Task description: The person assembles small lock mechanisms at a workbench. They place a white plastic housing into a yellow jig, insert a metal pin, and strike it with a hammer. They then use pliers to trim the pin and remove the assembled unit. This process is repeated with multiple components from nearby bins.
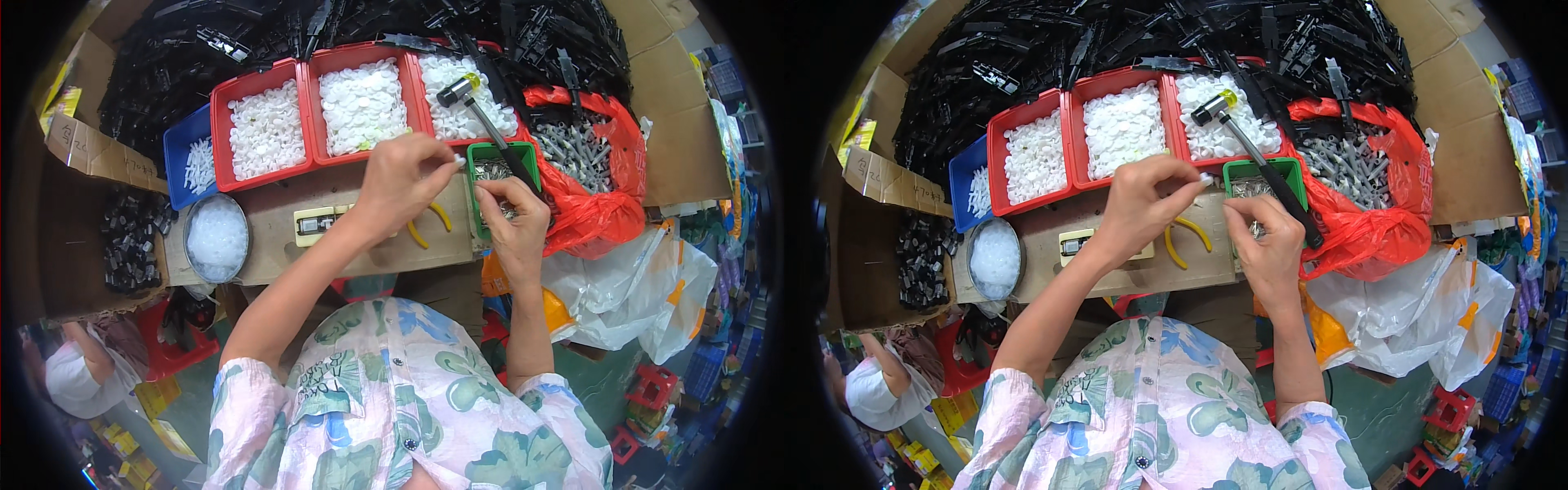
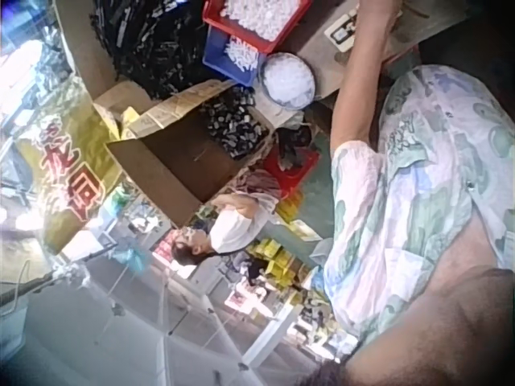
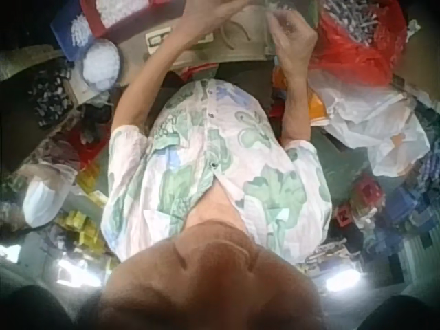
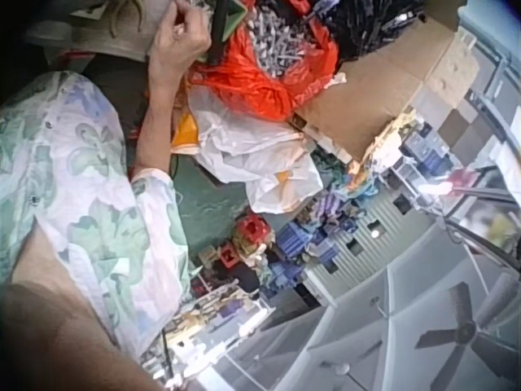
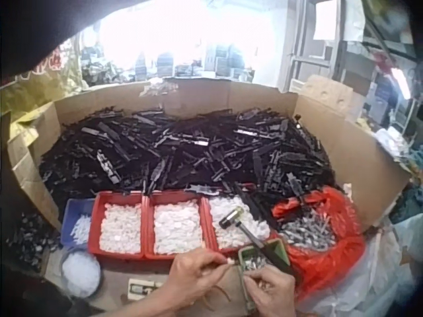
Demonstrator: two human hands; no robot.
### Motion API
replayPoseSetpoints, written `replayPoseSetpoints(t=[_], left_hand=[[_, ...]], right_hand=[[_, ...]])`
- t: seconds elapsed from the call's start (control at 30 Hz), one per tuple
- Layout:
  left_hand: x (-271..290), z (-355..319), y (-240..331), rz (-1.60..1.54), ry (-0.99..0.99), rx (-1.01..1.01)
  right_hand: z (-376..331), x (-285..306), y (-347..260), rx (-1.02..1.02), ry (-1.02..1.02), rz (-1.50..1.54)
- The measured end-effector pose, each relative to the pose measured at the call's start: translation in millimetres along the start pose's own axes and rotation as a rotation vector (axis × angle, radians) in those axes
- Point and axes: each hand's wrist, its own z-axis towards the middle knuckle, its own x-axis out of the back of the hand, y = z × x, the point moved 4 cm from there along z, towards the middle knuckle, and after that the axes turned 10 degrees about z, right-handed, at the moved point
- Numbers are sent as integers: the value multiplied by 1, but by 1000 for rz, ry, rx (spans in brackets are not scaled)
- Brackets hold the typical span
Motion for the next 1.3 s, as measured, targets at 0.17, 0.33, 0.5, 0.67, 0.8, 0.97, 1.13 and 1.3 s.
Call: replayPoseSetpoints(t=[0.17, 0.33, 0.5, 0.67, 0.8, 0.97, 1.13, 1.3], left_hand=[[25, -38, -4, -94, -55, 250], [36, -53, 0, -119, 12, 214], [42, -60, 0, -119, 69, 154], [65, -56, -4, 155, 164, -10], [103, -47, -9, 352, 274, 2], [152, -44, -42, 623, 300, 37], [170, -41, -48, 1026, 200, 72], [98, -8, -21, 617, 113, -102]], right_hand=[[-2, -29, -17, 50, -108, 74], [-7, -47, -27, 56, -178, 35], [-8, -51, -34, 58, -214, 13], [-7, -44, -31, 58, -220, -33], [-7, -24, -15, 71, -129, -27], [-8, -10, -2, 37, -77, 22], [-5, -3, 2, 35, -40, 29], [-4, -2, 5, 31, -37, 35]])
